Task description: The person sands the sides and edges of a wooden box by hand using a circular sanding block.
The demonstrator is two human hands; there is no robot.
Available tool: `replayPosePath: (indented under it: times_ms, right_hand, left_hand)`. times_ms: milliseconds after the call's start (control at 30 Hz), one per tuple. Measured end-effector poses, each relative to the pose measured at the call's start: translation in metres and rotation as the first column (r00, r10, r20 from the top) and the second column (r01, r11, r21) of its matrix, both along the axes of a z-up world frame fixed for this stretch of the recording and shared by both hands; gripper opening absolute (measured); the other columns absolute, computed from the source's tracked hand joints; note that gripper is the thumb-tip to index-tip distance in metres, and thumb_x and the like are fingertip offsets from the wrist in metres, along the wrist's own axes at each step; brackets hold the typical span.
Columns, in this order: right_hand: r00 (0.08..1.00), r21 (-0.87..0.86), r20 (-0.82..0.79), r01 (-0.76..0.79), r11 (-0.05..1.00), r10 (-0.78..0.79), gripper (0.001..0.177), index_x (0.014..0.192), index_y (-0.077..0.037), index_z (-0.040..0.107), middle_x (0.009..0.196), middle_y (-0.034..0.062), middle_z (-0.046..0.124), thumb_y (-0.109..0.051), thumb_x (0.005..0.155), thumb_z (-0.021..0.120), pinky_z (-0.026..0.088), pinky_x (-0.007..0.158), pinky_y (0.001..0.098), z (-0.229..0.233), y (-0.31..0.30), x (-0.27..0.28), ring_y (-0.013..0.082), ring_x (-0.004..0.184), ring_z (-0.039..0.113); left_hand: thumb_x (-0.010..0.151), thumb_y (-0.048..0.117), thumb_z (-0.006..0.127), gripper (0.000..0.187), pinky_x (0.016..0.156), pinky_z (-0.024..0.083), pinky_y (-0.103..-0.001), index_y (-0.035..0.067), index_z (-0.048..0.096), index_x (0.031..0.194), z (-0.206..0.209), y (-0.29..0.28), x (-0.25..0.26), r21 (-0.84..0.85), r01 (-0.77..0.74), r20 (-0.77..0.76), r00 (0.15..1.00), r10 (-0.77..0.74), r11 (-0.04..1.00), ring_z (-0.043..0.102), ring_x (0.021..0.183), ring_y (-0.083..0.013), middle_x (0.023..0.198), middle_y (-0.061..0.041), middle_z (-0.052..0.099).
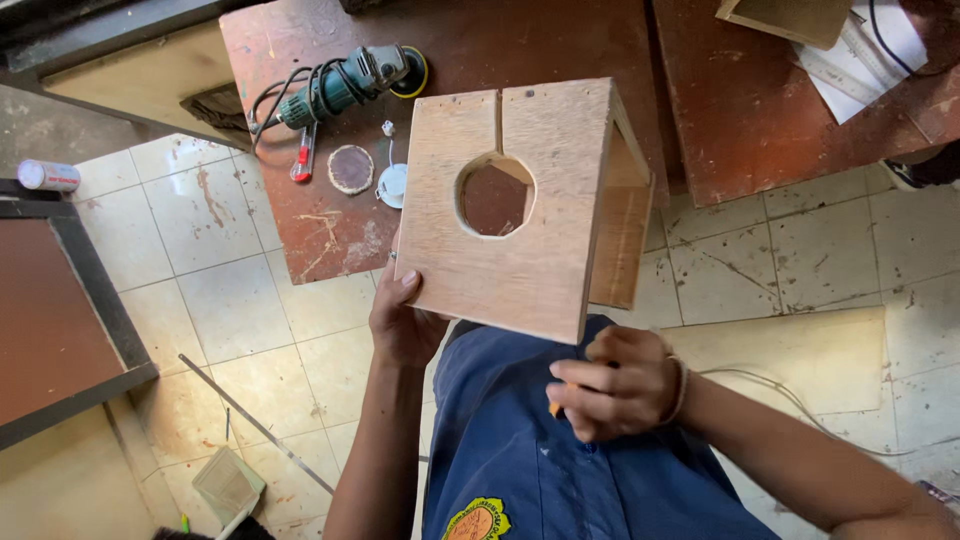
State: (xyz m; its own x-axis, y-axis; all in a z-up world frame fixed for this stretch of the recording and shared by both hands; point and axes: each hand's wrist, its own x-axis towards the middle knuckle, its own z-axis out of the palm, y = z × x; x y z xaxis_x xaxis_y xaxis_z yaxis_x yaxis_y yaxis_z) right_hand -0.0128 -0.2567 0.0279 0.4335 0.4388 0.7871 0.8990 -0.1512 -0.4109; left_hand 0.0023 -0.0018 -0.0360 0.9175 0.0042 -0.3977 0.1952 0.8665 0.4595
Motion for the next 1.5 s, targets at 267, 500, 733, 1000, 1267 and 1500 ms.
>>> replayPosePath:
  times_ms: [267,500,733,1000,1267,1500]
  right_hand:
    - [0.456,0.095,-0.885,0.382,0.919,-0.098,0.054,0.102,0.001,0.072,0.090,0.0173,0.070,-0.043,0.104,0.042,0.052,0.065,0.0371,-0.085,-0.015,-0.008,0.0220,0.074,0.064]
    - [0.157,0.136,-0.985,0.467,0.874,0.070,0.029,0.096,-0.004,0.076,0.076,0.0000,0.066,-0.022,0.109,0.057,0.049,0.074,0.0252,-0.137,-0.033,0.039,0.0060,0.073,0.051]
    - [0.135,0.160,-0.985,0.485,0.860,0.108,0.032,0.090,-0.004,0.077,0.074,0.0052,0.067,-0.021,0.109,0.058,0.049,0.082,0.0296,-0.134,-0.014,0.049,0.0075,0.080,0.053]
    - [0.067,0.098,-0.995,0.703,0.705,0.072,0.025,0.101,-0.002,0.072,0.077,0.0075,0.068,-0.025,0.105,0.064,0.052,0.080,0.0268,-0.137,-0.018,0.030,0.0084,0.080,0.059]
    - [0.172,0.061,-0.979,0.760,0.647,-0.109,0.047,0.137,-0.005,0.058,0.106,0.0064,0.054,-0.039,0.105,0.051,0.048,0.069,0.0248,-0.132,-0.008,0.027,0.0118,0.082,0.052]
    - [0.498,-0.138,-0.587,0.715,0.685,-0.638,0.036,0.136,0.002,0.060,0.116,0.0198,0.057,-0.018,0.111,0.044,0.044,0.098,0.0426,-0.145,-0.002,0.097,0.0327,0.109,0.056]
  left_hand:
    - [0.088,0.017,0.066,0.068,0.070,0.071,-0.042,0.012,0.040,0.150,0.005,-0.022,0.018,0.167,0.028,-0.029,0.999,-0.024,0.986,0.077,0.088,-0.0305,0.124,-0.015,0.068]
    - [0.093,0.004,0.065,0.080,0.075,0.069,-0.047,0.016,0.027,0.161,-0.046,-0.022,0.037,0.237,0.090,-0.006,0.996,-0.091,0.967,0.076,0.094,-0.0376,0.131,-0.017,0.063]
    - [0.095,0.004,0.065,0.083,0.084,0.067,-0.049,0.022,0.023,0.165,-0.073,-0.002,0.070,0.282,0.274,0.013,0.957,-0.289,0.919,0.071,0.109,-0.0362,0.142,-0.015,0.056]
    - [0.098,0.003,0.060,0.078,0.107,0.046,-0.063,0.015,0.021,0.163,-0.064,0.011,0.104,0.739,0.393,-0.016,0.822,-0.569,0.547,0.047,0.136,-0.0464,0.161,-0.027,0.034]
    - [0.097,0.060,0.066,0.093,0.095,0.048,-0.061,0.020,0.014,0.162,-0.037,-0.030,0.193,0.957,-0.058,-0.051,0.930,-0.363,-0.283,0.058,0.122,-0.0502,0.153,-0.022,0.048]
    - [0.099,0.060,0.051,0.049,0.067,0.049,-0.064,0.015,0.056,0.116,-0.033,-0.042,0.223,0.882,0.054,-0.274,0.867,-0.416,-0.468,0.066,0.087,-0.0532,0.106,-0.018,0.064]
